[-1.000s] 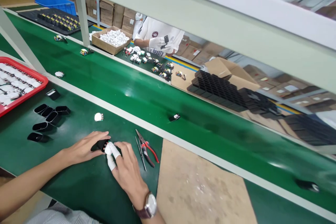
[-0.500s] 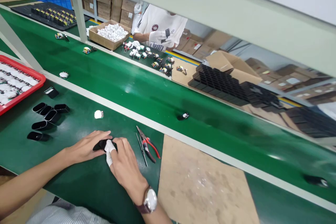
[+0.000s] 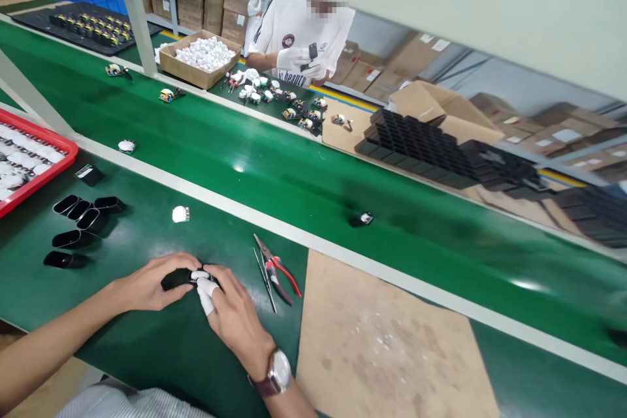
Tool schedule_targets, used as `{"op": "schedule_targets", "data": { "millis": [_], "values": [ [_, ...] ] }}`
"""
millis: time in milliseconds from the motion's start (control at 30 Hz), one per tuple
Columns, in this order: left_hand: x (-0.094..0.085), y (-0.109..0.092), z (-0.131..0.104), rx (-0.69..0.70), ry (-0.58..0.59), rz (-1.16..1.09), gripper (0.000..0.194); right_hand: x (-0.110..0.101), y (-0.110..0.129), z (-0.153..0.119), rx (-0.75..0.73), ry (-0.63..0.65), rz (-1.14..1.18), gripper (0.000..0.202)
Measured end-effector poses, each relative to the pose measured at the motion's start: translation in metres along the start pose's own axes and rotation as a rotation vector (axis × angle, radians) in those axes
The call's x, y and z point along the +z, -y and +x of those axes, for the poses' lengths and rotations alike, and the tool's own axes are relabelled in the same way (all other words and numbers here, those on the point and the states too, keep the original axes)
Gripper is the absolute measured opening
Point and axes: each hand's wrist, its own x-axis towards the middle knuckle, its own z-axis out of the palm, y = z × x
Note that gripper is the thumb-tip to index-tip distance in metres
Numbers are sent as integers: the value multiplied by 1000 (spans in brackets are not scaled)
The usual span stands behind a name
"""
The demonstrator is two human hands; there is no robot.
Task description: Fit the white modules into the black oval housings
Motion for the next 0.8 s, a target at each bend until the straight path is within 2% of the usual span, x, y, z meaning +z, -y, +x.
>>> {"op": "schedule_targets", "data": {
  "millis": [133,300,467,533,633,700,800],
  "values": [
    [-3,6,1,201,-77,73,22,2,-4,2,20,-3,3,48],
    [-1,10,7,311,-151,113,19,4,-14,3,25,-39,138,56],
    [-1,6,11,327,-115,125,19,0,-18,1,64,-4,169,51],
    [1,4,11,317,-111,139,15,-4,-20,-1,129,2,283,45],
    [3,-1,10,295,-78,185,9,-5,-25,-7,301,-76,486,40],
    [1,-6,13,277,-18,233,5,-1,-28,-12,391,-141,533,37],
    [-15,-13,37,254,83,300,11,9,-31,-19,416,-194,536,36]
  ]
}}
